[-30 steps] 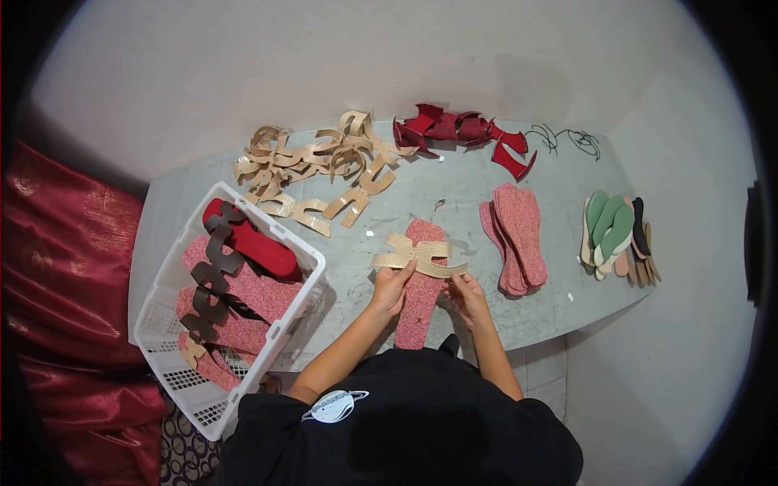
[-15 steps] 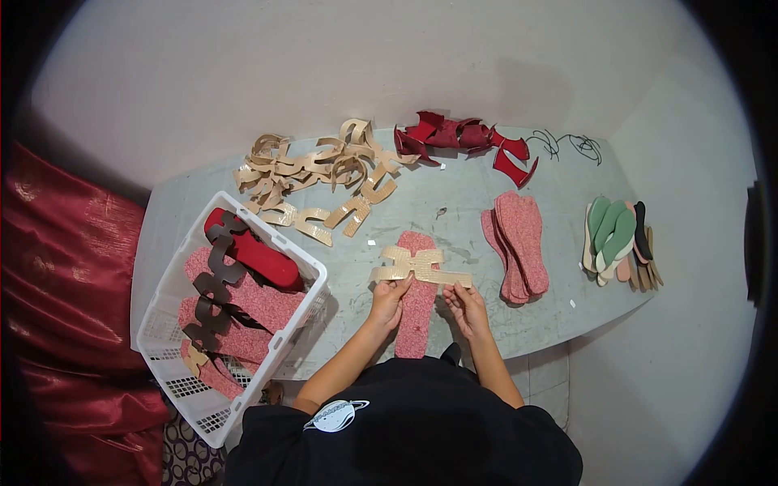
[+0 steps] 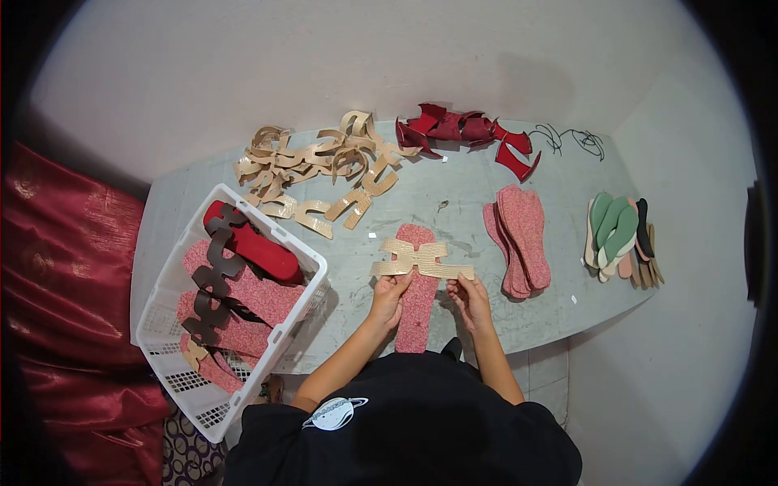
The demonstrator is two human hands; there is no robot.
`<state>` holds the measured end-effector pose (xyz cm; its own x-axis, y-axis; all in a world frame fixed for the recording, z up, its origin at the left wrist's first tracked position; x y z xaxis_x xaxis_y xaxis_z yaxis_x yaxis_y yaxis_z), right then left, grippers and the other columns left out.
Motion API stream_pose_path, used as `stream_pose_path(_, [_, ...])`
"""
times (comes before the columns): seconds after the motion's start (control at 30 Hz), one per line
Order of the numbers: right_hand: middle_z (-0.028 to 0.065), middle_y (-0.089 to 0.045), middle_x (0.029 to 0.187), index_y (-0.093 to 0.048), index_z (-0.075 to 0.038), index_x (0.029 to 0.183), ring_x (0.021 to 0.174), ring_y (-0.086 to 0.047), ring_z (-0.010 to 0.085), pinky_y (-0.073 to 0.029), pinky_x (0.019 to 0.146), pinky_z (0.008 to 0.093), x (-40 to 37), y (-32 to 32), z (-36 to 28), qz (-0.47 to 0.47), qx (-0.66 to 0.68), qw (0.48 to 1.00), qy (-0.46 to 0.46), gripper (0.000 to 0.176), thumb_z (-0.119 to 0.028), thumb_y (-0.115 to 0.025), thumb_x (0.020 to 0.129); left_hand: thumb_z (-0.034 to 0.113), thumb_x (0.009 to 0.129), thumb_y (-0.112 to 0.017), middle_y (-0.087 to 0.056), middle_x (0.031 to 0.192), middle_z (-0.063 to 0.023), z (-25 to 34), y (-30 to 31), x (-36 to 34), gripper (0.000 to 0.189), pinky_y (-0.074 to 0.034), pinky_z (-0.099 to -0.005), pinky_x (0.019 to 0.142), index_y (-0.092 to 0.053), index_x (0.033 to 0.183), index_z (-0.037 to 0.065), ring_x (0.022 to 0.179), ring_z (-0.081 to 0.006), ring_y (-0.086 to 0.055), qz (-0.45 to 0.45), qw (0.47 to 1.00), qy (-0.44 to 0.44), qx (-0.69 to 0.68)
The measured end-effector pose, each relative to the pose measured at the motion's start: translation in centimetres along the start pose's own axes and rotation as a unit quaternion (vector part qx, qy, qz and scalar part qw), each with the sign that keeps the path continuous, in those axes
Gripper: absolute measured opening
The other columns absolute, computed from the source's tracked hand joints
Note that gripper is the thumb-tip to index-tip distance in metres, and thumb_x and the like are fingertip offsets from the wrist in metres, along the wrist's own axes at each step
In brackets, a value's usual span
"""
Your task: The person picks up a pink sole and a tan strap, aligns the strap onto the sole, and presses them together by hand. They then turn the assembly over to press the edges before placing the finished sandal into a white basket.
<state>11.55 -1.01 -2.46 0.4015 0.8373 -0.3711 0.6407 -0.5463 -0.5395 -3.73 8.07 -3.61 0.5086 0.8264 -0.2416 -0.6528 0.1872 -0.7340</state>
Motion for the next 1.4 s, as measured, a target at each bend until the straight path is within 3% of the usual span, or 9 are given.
stream_pose_path(0.77, [0.0021, -0.061, 0.085, -0.055, -0.007, 0.100, 0.073, -0.059, 0.0079, -0.049, 0.064, 0.0209, 0.3, 0.2, 0.5, 0.014, -0.024, 1.000, -0.006, 0.016, -0.019, -0.058, 0.089, 0.012, 0.090, -0.056, -0.057, 0.114, -0.0074, 0.5, -1.3, -0.7, 0.030, -0.045, -0.0302, 0.091, -0.049, 0.117, 0.002, 0.103, -0.0152, -0.056, -0.007, 0.999, 0.029, -0.034])
stream_pose_path(1.03, [0.0030, -0.059, 0.084, -0.042, -0.005, 0.114, 0.075, -0.058, 0.0079, -0.047, 0.066, 0.0194, 0.2, 0.3, -0.3, 0.046, -0.070, 0.992, 0.093, 0.033, -0.014, -0.060, 0.087, 0.007, 0.089, -0.057, -0.059, 0.112, -0.0065, 0.8, -1.8, -0.9, 0.026, -0.043, -0.0273, 0.091, -0.052, 0.114, 0.004, 0.103, -0.0124, -0.056, 0.003, 0.998, 0.033, -0.061])
stream_pose_path(1.4, [0.0021, -0.059, 0.082, -0.044, -0.005, 0.112, 0.073, -0.058, 0.0075, -0.047, 0.066, 0.0191, 0.1, 0.3, -0.5, 0.048, -0.079, 0.991, 0.094, 0.032, -0.013, -0.061, 0.086, 0.007, 0.087, -0.059, -0.058, 0.114, -0.0066, 0.7, -1.1, -0.8, 0.030, -0.043, -0.0278, 0.091, -0.051, 0.116, 0.003, 0.104, -0.0136, -0.055, 0.013, 0.997, 0.038, -0.059])
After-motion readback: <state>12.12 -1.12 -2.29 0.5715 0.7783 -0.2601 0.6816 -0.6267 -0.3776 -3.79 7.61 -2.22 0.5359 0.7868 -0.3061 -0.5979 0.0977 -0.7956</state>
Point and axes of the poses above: each hand's wrist, its own x-axis towards the middle knuckle, its own y-axis out of the back of the hand, z = x × y, the point moved 5 cm from there along x, towards the middle knuckle
